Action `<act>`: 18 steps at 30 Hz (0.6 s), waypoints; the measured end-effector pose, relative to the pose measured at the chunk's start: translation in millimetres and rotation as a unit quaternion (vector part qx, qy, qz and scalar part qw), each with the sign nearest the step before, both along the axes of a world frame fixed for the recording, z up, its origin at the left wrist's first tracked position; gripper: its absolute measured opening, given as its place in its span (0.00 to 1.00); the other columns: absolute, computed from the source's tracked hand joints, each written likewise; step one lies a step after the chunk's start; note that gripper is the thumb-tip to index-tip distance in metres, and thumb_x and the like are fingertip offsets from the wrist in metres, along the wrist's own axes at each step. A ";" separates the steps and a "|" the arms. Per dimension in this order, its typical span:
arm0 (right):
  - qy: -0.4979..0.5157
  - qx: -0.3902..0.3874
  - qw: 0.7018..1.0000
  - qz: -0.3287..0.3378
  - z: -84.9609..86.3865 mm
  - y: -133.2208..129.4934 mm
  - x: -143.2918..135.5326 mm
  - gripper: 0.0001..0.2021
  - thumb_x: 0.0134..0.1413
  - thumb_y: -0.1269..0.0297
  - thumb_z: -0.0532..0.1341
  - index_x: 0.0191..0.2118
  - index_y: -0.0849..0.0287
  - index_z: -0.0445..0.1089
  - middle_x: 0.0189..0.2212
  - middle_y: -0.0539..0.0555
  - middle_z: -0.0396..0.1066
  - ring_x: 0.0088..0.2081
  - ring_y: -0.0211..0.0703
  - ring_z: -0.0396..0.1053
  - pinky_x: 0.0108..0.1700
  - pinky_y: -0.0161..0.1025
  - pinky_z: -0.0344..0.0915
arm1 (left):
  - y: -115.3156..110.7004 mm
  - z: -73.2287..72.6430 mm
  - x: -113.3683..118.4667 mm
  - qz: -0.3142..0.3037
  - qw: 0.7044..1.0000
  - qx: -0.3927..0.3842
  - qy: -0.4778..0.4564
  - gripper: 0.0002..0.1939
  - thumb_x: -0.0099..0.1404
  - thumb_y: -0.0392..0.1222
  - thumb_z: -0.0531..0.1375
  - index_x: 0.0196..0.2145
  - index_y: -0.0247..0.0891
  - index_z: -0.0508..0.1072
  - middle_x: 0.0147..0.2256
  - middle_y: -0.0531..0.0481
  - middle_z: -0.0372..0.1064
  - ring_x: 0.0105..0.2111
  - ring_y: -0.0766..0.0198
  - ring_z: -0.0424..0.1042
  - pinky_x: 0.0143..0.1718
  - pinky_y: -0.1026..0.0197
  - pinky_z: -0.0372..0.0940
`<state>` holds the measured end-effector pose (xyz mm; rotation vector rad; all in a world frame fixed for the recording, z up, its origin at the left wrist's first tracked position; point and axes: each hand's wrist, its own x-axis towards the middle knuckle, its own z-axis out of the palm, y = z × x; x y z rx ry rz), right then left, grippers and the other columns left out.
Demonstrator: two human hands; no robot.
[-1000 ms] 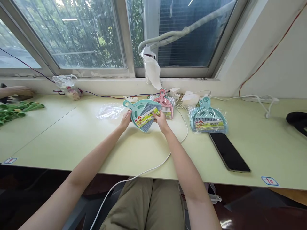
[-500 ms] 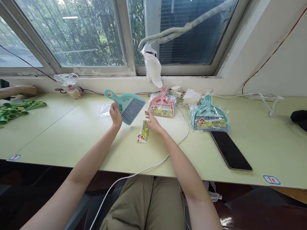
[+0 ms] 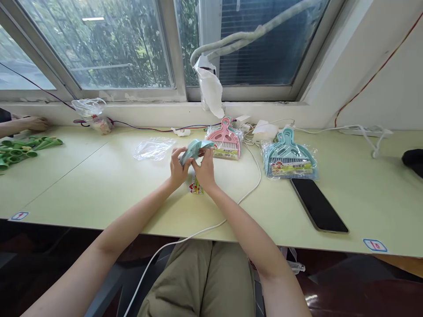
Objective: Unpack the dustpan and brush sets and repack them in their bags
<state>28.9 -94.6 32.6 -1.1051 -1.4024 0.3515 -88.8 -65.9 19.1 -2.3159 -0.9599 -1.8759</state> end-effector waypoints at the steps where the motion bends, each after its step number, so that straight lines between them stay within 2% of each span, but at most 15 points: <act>1: 0.011 -0.005 1.000 -0.003 1.1 -0.4 0.9 0.10 0.55 0.65 0.58 0.44 0.53 0.60 0.43 0.55 0.63 0.44 0.45 0.65 0.44 0.43 0.66 | -1.8 2.1 0.2 -0.003 1.000 0.009 0.015 0.21 0.70 0.54 0.52 0.56 0.43 0.61 0.45 0.41 0.67 0.46 0.57 0.69 0.41 0.58 0.66; 7: 0.048 -0.013 0.998 -0.039 7.2 1.8 10.4 0.07 0.50 0.66 0.61 0.35 0.55 0.61 0.43 0.55 0.62 0.37 0.41 0.65 0.43 0.41 0.67 | -6.3 19.7 -1.7 -0.032 0.996 0.050 0.059 0.19 0.71 0.50 0.51 0.57 0.44 0.64 0.44 0.43 0.66 0.44 0.59 0.69 0.44 0.58 0.66; 13: 0.010 0.006 0.999 0.033 23.4 11.4 29.5 0.11 0.40 0.67 0.65 0.28 0.56 0.61 0.38 0.51 0.60 0.29 0.34 0.61 0.31 0.36 0.66 | -3.4 16.6 2.8 -0.026 0.996 0.050 0.064 0.25 0.72 0.53 0.47 0.61 0.42 0.63 0.44 0.42 0.63 0.45 0.59 0.68 0.45 0.58 0.66; 16: -0.015 0.027 0.997 0.075 35.3 8.6 40.0 0.11 0.39 0.67 0.66 0.27 0.57 0.61 0.37 0.50 0.60 0.27 0.32 0.59 0.28 0.34 0.65 | 2.0 22.5 -0.9 -0.016 1.000 0.017 -0.002 0.24 0.72 0.56 0.47 0.58 0.46 0.68 0.41 0.44 0.62 0.44 0.60 0.68 0.44 0.59 0.66; 18: -0.022 0.016 0.991 0.134 42.1 4.1 43.0 0.12 0.39 0.64 0.68 0.27 0.57 0.63 0.37 0.50 0.61 0.27 0.31 0.60 0.26 0.33 0.64 | 12.9 32.8 -15.9 0.026 0.995 -0.021 -0.095 0.25 0.72 0.58 0.45 0.53 0.43 0.71 0.37 0.46 0.62 0.41 0.60 0.68 0.43 0.59 0.65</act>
